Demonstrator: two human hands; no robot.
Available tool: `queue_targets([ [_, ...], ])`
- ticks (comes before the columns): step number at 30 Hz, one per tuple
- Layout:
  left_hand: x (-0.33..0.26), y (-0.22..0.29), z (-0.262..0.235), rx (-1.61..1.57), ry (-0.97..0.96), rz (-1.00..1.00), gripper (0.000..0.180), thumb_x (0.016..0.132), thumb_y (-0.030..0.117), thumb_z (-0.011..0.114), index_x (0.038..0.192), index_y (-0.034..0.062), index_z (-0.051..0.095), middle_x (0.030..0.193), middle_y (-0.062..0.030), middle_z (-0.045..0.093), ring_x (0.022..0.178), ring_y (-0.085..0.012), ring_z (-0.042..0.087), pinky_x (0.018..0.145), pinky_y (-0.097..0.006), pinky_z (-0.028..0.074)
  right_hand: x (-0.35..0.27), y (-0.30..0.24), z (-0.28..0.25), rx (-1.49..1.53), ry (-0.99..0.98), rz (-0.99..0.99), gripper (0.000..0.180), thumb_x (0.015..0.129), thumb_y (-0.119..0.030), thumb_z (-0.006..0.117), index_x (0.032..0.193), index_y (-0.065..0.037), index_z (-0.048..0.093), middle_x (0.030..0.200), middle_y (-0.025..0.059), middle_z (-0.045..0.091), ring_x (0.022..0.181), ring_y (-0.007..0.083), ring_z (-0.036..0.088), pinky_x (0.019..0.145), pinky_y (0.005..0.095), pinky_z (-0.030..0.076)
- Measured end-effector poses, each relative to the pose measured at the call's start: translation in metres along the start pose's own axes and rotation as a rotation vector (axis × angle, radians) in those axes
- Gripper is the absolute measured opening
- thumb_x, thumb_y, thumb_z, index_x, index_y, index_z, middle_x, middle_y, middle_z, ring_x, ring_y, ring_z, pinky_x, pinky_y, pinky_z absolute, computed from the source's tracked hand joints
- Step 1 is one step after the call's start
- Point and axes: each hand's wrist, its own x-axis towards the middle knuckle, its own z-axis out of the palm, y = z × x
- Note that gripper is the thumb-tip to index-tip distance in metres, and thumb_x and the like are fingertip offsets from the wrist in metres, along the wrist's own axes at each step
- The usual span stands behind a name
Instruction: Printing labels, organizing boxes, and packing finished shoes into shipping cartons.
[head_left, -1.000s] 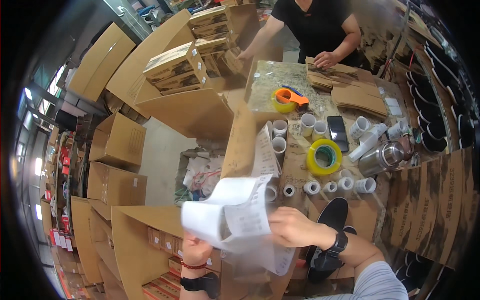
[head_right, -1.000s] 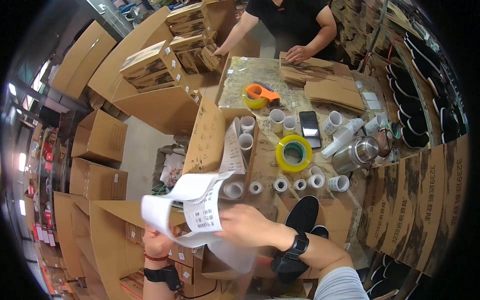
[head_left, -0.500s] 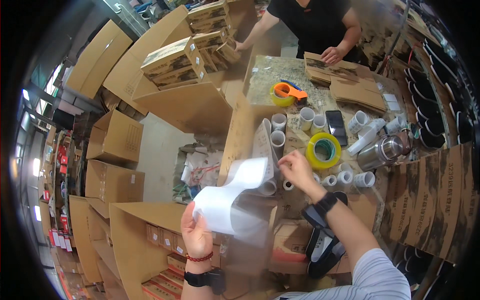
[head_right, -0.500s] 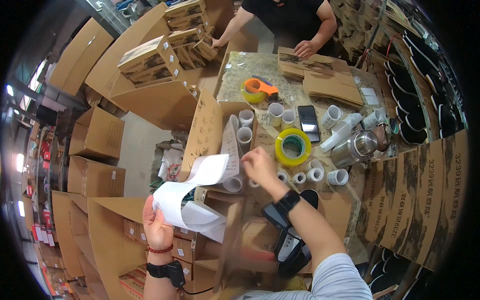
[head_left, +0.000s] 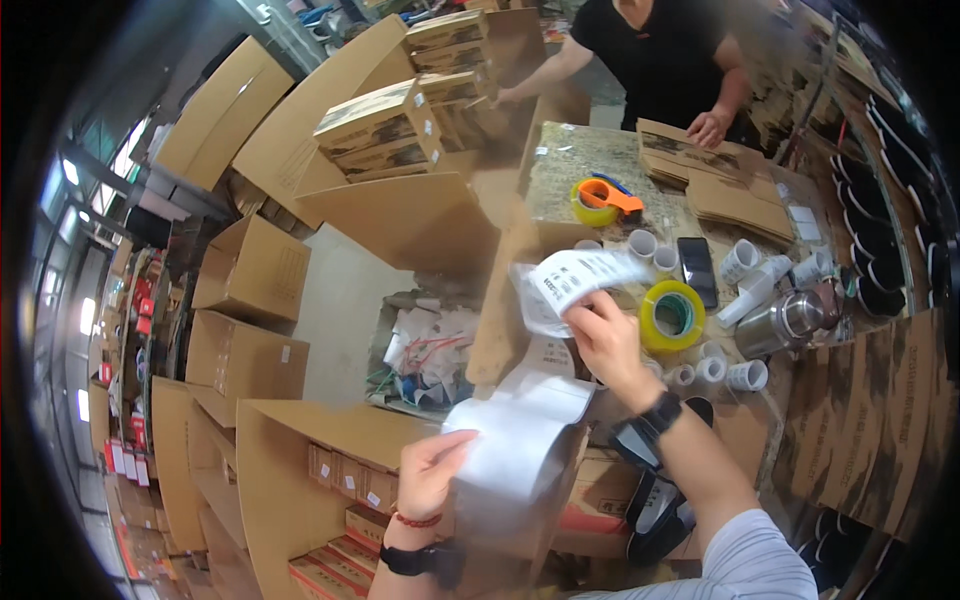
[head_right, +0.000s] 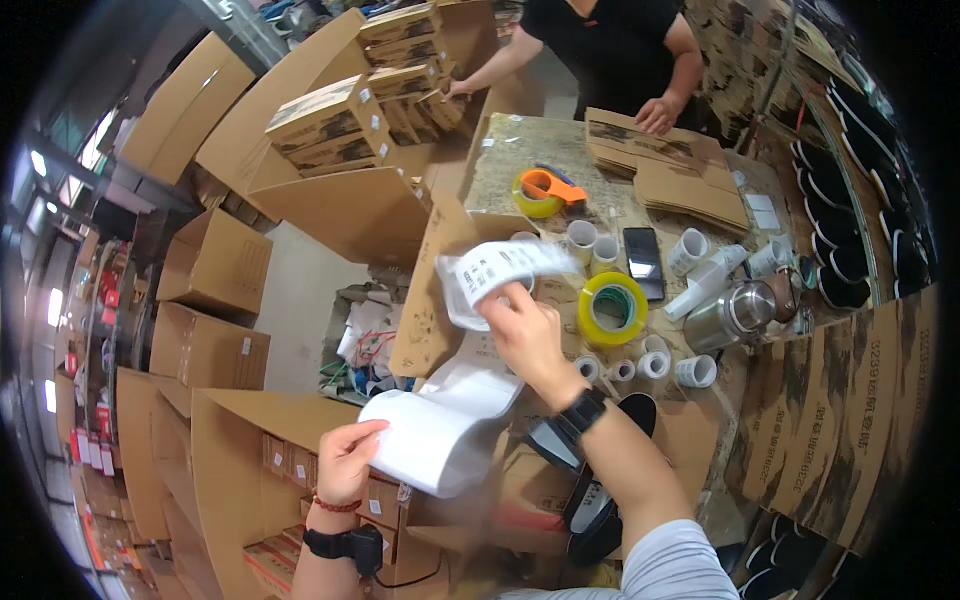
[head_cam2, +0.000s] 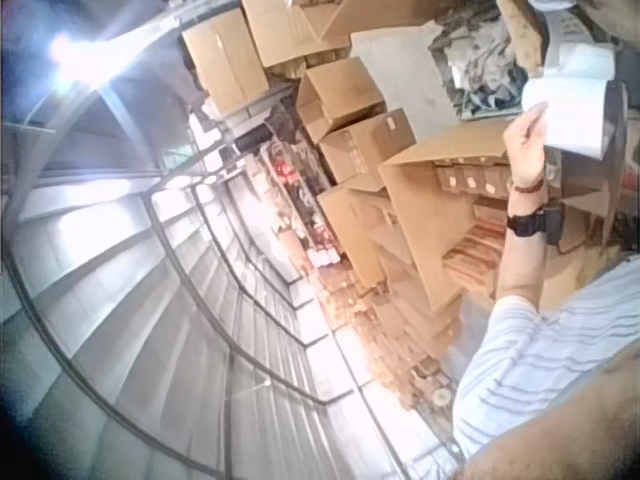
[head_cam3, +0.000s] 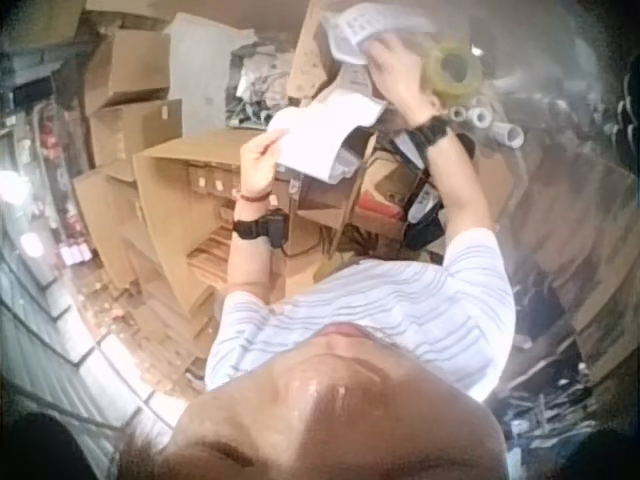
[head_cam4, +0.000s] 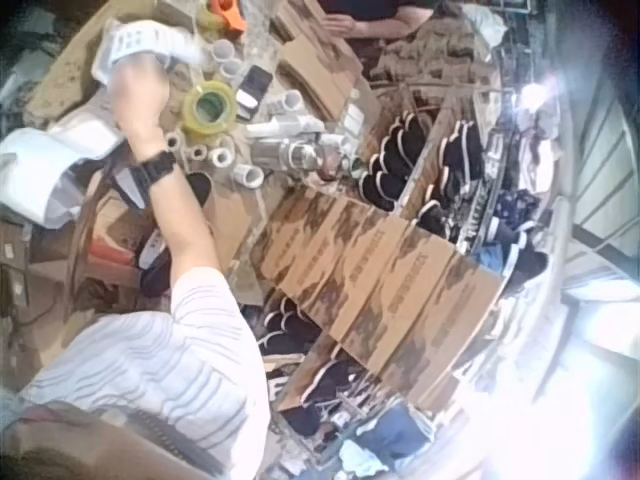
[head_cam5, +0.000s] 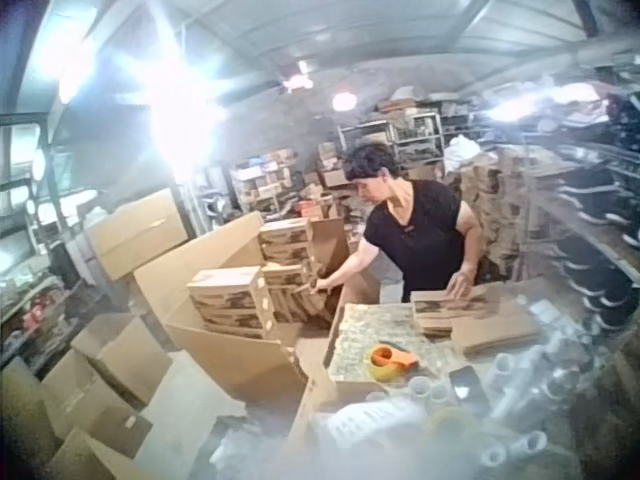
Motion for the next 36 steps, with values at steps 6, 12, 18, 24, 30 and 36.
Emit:
queue_targets([
  [6, 0.018, 0.015, 0.016, -0.248, -0.023, -0.181, 0.020, 0.082, 0.009, 0.056, 0.096, -0.0044, 0.062, 0.091, -0.0067, 0.063, 0.080, -0.0094, 0.056, 0.072, -0.021, 0.043, 0.004, -0.057, -0.044, 0.904, 0.222, 0.351, 0.004, 0.082, 0.000, 0.054, 0.086, -0.002, 0.054, 0.077, 0.0074, 0.057, 0.056, 0.0124, 0.056, 0.050, 0.0240, 0.045],
  [12, 0.007, 0.060, 0.009, -0.059, 0.192, 0.161, 0.026, 0.077, -0.004, 0.055, 0.104, -0.0036, 0.056, 0.077, -0.0021, 0.061, 0.066, -0.0044, 0.053, 0.058, -0.017, 0.043, 0.021, -0.065, -0.060, 1.203, 0.314, 0.469, 0.007, 0.090, -0.011, 0.047, 0.094, -0.005, 0.046, 0.087, 0.0051, 0.056, 0.057, 0.0084, 0.049, 0.050, 0.0207, 0.041],
  [18, -0.012, 0.115, -0.008, 0.269, 0.177, 0.345, 0.048, 0.071, -0.008, 0.059, 0.117, -0.0005, 0.048, 0.099, -0.0094, 0.058, 0.081, -0.0091, 0.058, 0.060, -0.018, 0.047, 0.037, -0.075, -0.073, 1.456, 0.425, 0.602, 0.006, 0.092, -0.015, 0.044, 0.096, -0.010, 0.044, 0.081, -0.0005, 0.055, 0.050, 0.0022, 0.038, 0.043, 0.0151, 0.031],
  [24, 0.003, 0.127, 0.004, 0.382, 0.112, 0.465, 0.052, 0.073, 0.004, 0.065, 0.120, -0.0012, 0.046, 0.113, -0.0149, 0.054, 0.097, -0.0138, 0.054, 0.081, -0.026, 0.044, 0.044, -0.120, -0.073, 1.533, 0.393, 0.680, 0.006, 0.092, -0.015, 0.044, 0.095, -0.011, 0.044, 0.069, -0.0030, 0.050, 0.044, -0.0005, 0.032, 0.038, 0.0138, 0.025],
  [30, -0.006, 0.130, -0.007, 0.261, -0.131, 0.044, 0.019, 0.080, 0.010, 0.060, 0.093, -0.0037, 0.060, 0.078, -0.0059, 0.065, 0.074, -0.0090, 0.058, 0.065, -0.025, 0.046, 0.032, -0.117, -0.067, 1.280, 0.427, 0.824, 0.012, 0.088, -0.012, 0.049, 0.097, -0.011, 0.041, 0.067, -0.0021, 0.047, 0.047, 0.0047, 0.037, 0.041, 0.0169, 0.029],
  [36, -0.011, 0.136, -0.015, 0.626, -0.171, 0.198, 0.018, 0.077, 0.014, 0.061, 0.088, -0.0001, 0.061, 0.075, -0.0138, 0.061, 0.068, -0.0231, 0.059, 0.062, -0.030, 0.045, 0.040, -0.124, -0.076, 0.704, 0.392, 0.243, 0.019, 0.085, -0.006, 0.047, 0.104, -0.005, 0.047, 0.100, 0.0070, 0.051, 0.095, 0.0123, 0.047, 0.084, 0.0252, 0.036],
])
